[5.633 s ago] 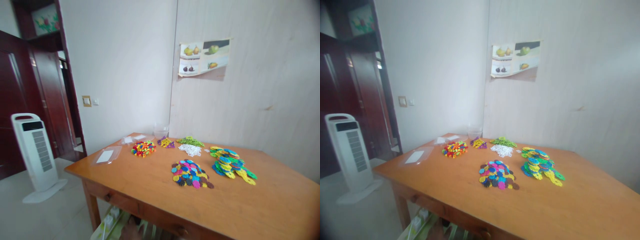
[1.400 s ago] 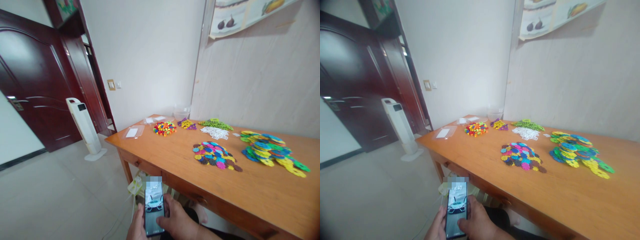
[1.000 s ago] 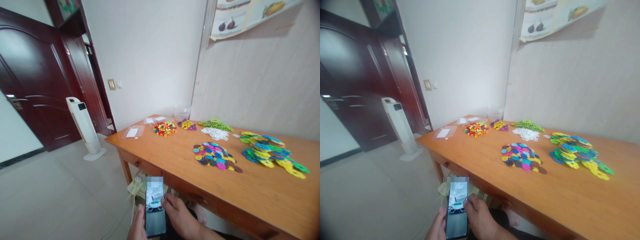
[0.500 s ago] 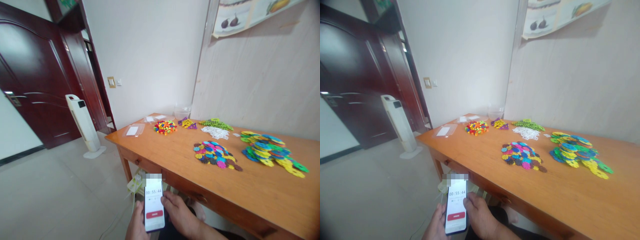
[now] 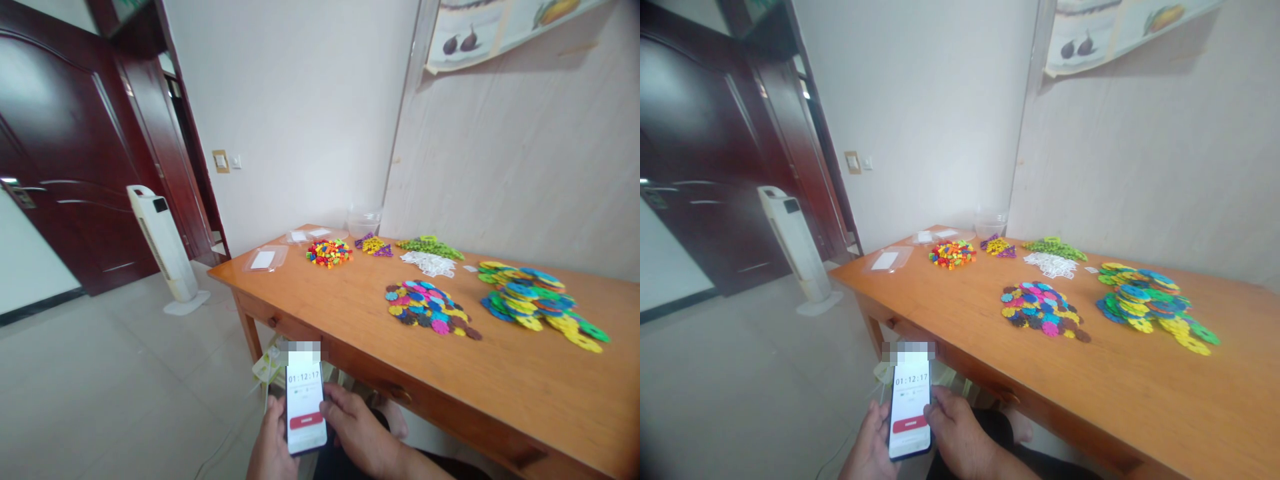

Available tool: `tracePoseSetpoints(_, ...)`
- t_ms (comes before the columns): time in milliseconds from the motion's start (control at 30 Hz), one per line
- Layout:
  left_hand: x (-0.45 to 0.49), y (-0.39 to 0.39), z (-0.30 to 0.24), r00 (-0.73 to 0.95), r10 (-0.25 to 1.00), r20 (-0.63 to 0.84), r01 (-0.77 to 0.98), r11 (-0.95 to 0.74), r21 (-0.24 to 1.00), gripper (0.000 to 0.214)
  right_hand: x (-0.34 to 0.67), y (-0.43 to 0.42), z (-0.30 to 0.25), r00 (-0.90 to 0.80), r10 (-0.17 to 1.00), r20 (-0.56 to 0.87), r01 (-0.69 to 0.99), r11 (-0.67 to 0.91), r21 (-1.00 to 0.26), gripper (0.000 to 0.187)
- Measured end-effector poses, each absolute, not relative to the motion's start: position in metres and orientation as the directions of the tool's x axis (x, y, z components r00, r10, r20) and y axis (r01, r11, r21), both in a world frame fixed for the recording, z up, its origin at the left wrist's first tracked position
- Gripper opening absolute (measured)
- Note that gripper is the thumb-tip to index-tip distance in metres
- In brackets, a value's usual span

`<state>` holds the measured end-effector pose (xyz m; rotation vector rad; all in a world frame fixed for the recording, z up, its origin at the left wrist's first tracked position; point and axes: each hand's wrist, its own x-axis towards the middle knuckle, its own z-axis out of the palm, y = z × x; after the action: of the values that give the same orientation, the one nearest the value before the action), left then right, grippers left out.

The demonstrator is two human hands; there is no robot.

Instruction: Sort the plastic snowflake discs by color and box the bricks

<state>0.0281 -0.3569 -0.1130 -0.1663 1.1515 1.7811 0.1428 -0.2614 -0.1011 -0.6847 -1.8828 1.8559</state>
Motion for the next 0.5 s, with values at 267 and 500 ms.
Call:
tracePoseSetpoints(267, 0.035, -0.355, -0.107, -0.535, 0.640, -0.552, -0.780, -0.121, 0.614, 0.058, 0.138, -0.267, -0.105, -0.821, 0.570, -0.036, -0.084, -0.184, -0.979, 0.026)
tracePoseSetpoints(500, 0.038, -0.353, -0.105, -0.557, 0.622, -0.550, -0.765, -0.126, 0.632, 0.059, 0.138, -0.265, -0.118, -0.831, 0.556, -0.010, -0.130, -0.211, -0.969, 0.028)
